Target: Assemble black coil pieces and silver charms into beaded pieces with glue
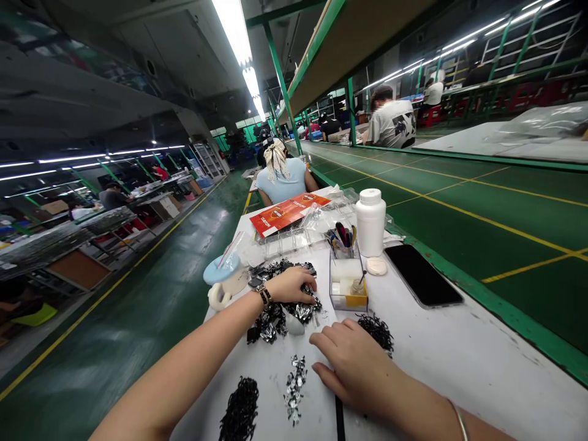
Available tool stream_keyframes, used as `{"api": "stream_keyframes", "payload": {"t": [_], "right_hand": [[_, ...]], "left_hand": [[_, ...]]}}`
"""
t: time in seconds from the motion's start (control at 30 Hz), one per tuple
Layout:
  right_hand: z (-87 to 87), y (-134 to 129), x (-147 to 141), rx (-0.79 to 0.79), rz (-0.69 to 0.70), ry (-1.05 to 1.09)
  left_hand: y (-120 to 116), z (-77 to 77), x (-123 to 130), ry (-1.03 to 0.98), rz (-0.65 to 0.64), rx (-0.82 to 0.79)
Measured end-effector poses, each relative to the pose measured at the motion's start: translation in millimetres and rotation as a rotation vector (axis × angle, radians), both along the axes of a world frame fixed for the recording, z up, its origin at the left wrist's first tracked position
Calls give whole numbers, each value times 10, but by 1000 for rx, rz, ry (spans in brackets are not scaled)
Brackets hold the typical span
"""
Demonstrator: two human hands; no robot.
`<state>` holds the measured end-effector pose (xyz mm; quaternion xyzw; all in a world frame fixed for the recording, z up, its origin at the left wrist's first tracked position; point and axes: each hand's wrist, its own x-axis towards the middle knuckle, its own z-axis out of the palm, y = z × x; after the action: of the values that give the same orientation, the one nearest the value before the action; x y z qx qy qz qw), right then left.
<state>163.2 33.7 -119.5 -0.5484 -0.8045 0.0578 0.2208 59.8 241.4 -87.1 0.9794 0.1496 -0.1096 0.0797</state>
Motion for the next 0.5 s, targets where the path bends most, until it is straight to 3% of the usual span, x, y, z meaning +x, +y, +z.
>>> {"api": "stream_keyframes", "payload": {"t": [0.27, 0.5], "right_hand": [[27, -9, 0, -12, 20, -8], [5, -16, 16, -14, 4, -16]], "left_hand": [[-87, 71, -69, 29, 54, 48], [-220, 38, 36, -25, 53, -85]]}}
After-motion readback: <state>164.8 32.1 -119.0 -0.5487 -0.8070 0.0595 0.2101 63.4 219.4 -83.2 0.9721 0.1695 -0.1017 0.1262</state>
